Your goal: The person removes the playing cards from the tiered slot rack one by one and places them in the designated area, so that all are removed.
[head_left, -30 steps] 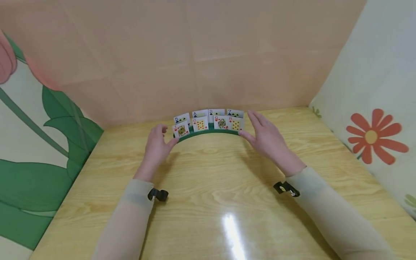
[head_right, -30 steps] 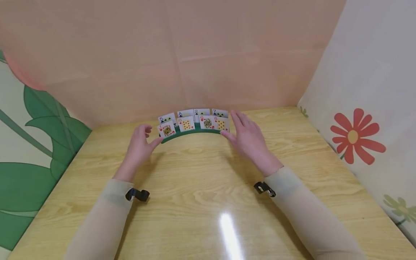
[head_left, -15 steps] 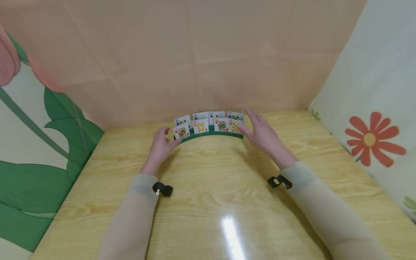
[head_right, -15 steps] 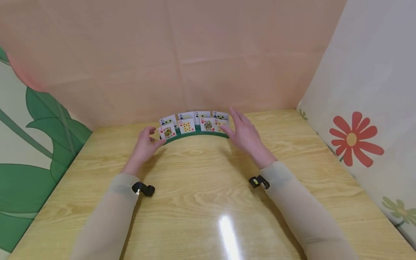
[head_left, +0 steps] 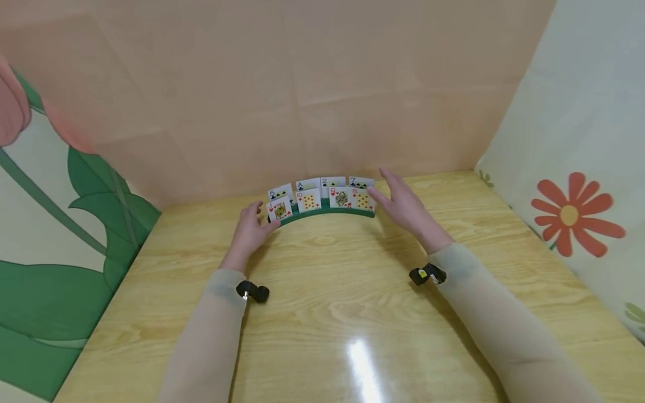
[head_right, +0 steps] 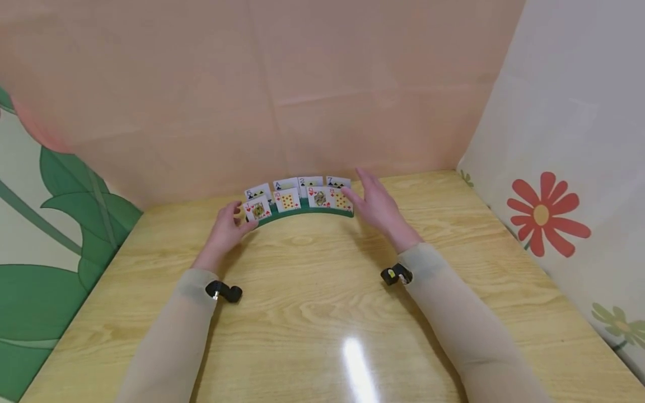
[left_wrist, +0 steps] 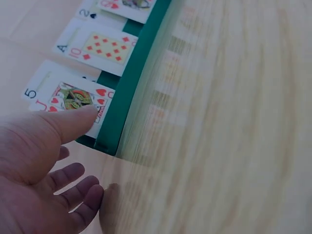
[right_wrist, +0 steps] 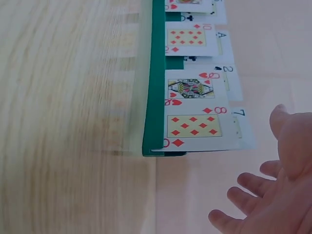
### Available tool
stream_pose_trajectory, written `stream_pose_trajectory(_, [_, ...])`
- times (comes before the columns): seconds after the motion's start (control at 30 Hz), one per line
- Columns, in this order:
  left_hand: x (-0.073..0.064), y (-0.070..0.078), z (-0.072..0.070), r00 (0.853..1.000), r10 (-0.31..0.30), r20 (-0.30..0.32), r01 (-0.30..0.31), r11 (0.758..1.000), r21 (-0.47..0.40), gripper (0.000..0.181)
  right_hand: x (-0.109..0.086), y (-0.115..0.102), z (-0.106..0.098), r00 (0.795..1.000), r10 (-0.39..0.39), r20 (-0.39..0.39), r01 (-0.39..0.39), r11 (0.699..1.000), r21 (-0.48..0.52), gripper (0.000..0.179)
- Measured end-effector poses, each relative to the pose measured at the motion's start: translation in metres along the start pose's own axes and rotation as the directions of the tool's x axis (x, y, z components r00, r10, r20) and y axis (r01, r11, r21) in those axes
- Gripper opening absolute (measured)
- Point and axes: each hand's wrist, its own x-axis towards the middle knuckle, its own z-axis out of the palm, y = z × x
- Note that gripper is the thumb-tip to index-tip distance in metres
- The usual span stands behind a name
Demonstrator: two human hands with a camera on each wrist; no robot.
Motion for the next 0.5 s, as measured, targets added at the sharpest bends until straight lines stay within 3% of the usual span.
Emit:
stream_pose_trajectory(0.23, [0.007, -0.008, 0.001, 1.0, 0.026, 0.015, -0.028, 0.995, 0.095, 0.08, 0.008, 0.003, 0.005, 1.0, 0.015, -0.001, -0.015, 0.999, 0.045, 0.083])
stream_pose_trajectory(0.5, [0.009, -0.012, 0.004, 0.997, 0.07, 0.026, -0.072, 0.991, 0.11, 0.063, 0.006, 0.007, 0.008, 1.0, 0.014, -0.001, -0.014, 0.994, 0.112, 0.081])
